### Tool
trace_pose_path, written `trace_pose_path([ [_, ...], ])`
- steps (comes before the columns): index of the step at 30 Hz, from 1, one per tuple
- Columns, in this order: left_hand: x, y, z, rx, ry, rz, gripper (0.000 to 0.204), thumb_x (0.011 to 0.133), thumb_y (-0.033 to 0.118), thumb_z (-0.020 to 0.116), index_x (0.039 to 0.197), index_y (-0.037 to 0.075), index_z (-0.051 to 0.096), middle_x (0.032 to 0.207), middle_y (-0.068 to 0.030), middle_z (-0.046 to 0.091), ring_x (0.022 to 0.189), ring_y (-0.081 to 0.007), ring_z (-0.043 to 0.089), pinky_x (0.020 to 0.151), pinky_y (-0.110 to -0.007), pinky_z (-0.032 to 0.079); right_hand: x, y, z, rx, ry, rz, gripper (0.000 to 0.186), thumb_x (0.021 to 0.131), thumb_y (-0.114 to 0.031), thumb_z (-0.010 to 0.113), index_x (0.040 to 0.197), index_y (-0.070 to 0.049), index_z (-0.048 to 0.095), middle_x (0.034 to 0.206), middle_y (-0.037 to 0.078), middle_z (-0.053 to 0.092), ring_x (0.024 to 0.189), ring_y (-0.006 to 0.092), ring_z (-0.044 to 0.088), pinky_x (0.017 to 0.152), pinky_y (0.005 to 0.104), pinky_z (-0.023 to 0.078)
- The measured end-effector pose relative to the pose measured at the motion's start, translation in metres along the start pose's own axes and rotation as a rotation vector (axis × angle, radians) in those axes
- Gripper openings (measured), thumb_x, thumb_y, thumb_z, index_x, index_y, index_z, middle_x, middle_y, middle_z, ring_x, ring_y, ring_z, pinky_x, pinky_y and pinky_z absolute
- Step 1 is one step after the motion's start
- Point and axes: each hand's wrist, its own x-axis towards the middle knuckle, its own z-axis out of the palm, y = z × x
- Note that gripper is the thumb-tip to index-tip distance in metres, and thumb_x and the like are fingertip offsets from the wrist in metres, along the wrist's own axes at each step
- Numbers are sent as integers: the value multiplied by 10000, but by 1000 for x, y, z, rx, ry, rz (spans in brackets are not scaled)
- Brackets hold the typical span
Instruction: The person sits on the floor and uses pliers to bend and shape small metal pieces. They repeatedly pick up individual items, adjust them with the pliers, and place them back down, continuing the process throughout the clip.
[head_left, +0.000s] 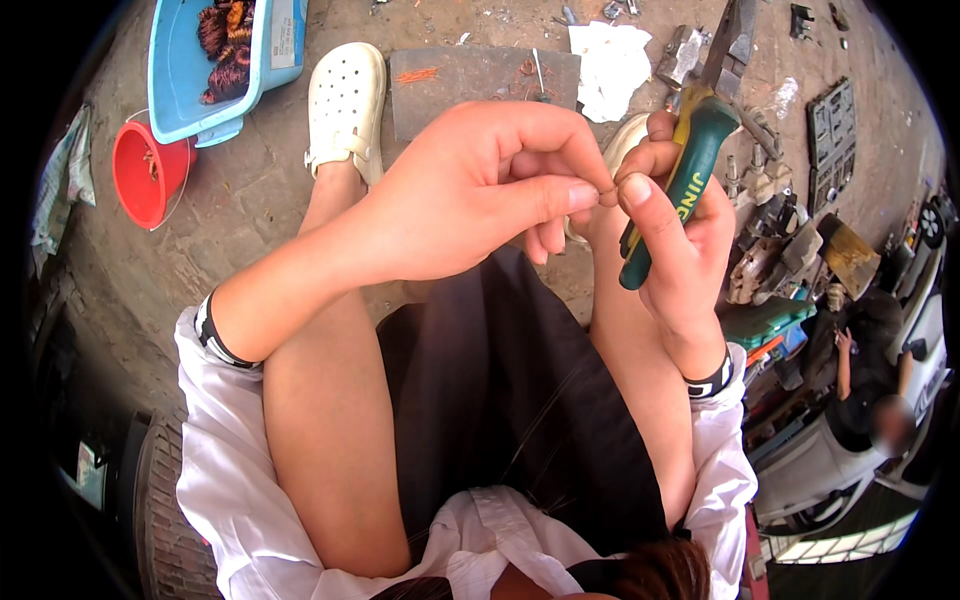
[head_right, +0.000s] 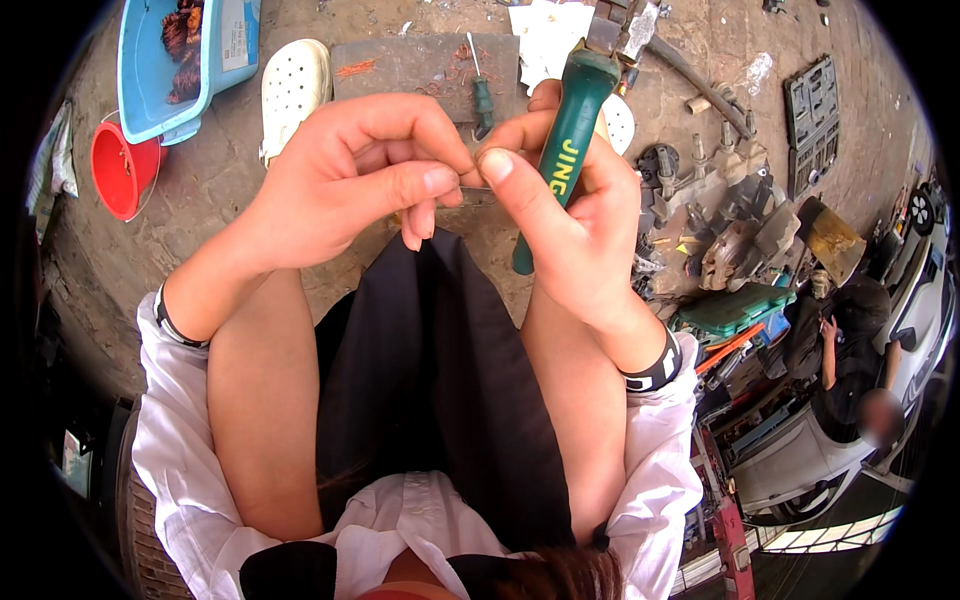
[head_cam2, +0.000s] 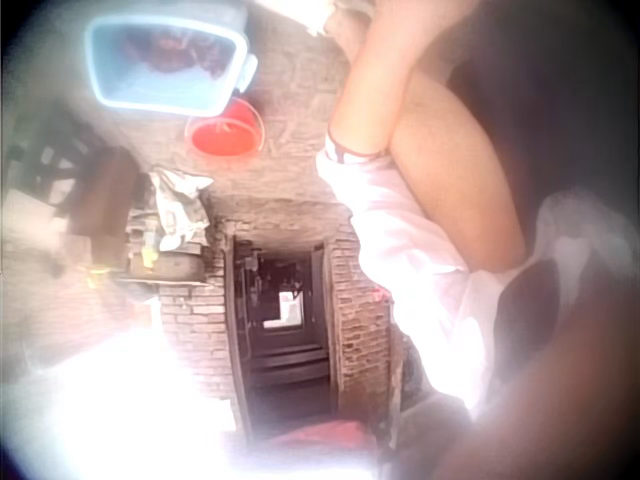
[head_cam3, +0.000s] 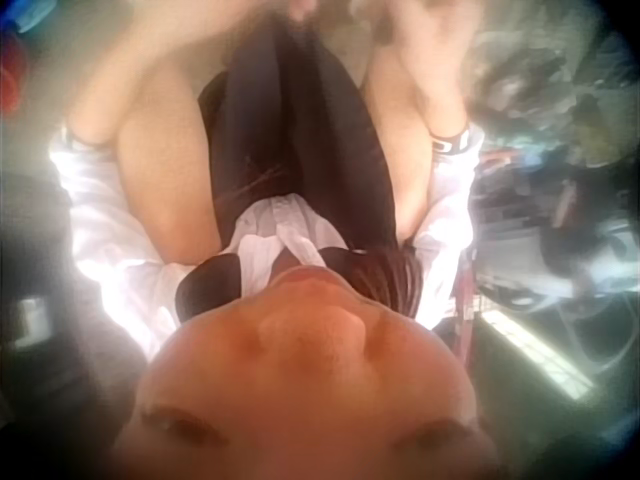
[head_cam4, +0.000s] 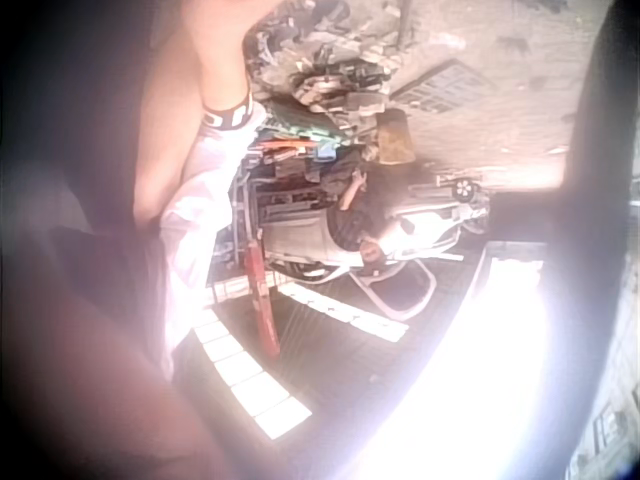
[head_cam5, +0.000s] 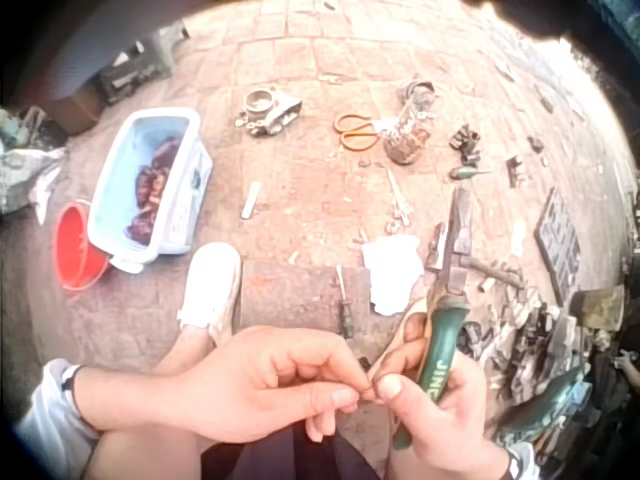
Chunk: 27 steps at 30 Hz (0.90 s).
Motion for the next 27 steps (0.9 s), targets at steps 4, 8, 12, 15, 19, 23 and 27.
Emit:
trace_pose_path([
  [4, 2, 2, 3, -50, -3, -43, 122, 944, 89, 556, 966, -26, 592, 826, -65, 625, 634, -93, 613, 557, -223, 509, -3, -6, 6, 246, 65, 257, 91, 883, -100, 630, 902, -11, 629, 711, -19, 548, 681, 45, 465, 609, 221, 380],
  [8, 2, 1, 1, 10, 5, -62, 135, 948, 110, 554, 958, -21, 587, 826, -72, 627, 632, -102, 616, 565, -231, 506, 0, -8, 7, 367, 237, 342, 119, 899, -128, 628, 927, -13, 618, 693, -37, 495, 603, 31, 424, 553, 175, 333],
  [12, -7, -2, 0, 78, 55, -81, 149, 944, 132, 567, 952, -13, 605, 837, -63, 631, 656, -103, 620, 603, -232, 505, 3, -4, -2, 302, 330, 226, 117, 907, -127, 628, 940, -15, 616, 698, -42, 478, 564, 26, 398, 503, 165, 325],
  [15, -3, -3, -1, 207, 164, 48, 151, 936, 138, 586, 952, -7, 623, 848, -39, 631, 695, -89, 609, 632, -218, 493, -2, -5, -3, 306, 287, 233, 85, 892, -91, 641, 930, -17, 622, 718, -35, 499, 566, 26, 414, 499, 172, 332],
  [19, 4, -6, 5, 398, 152, 183, 161, 919, 149, 616, 962, -5, 633, 872, -15, 636, 766, -66, 588, 657, -205, 471, -3, -6, 1, 307, 223, 274, 67, 875, -60, 655, 913, -12, 626, 775, -27, 525, 579, 25, 444, 499, 176, 341],
  [23, 2, 0, 2, 199, 115, -51, 156, 899, 145, 643, 976, 9, 646, 917, -21, 655, 808, -54, 580, 643, -206, 446, -3, 5, -5, 239, 59, 194, 80, 871, -67, 662, 922, -12, 635, 853, -21, 550, 659, 22, 486, 559, 171, 374],
  [27, 2, -1, -10, 100, 285, 51, 142, 887, 125, 653, 994, 32, 661, 933, -30, 671, 774, -48, 571, 601, -203, 417, 0, 2, -13, -116, -96, 84, 138, 861, -114, 636, 940, -10, 678, 1146, 81, 532, 794, 88, 518, 674, 228, 419],
])
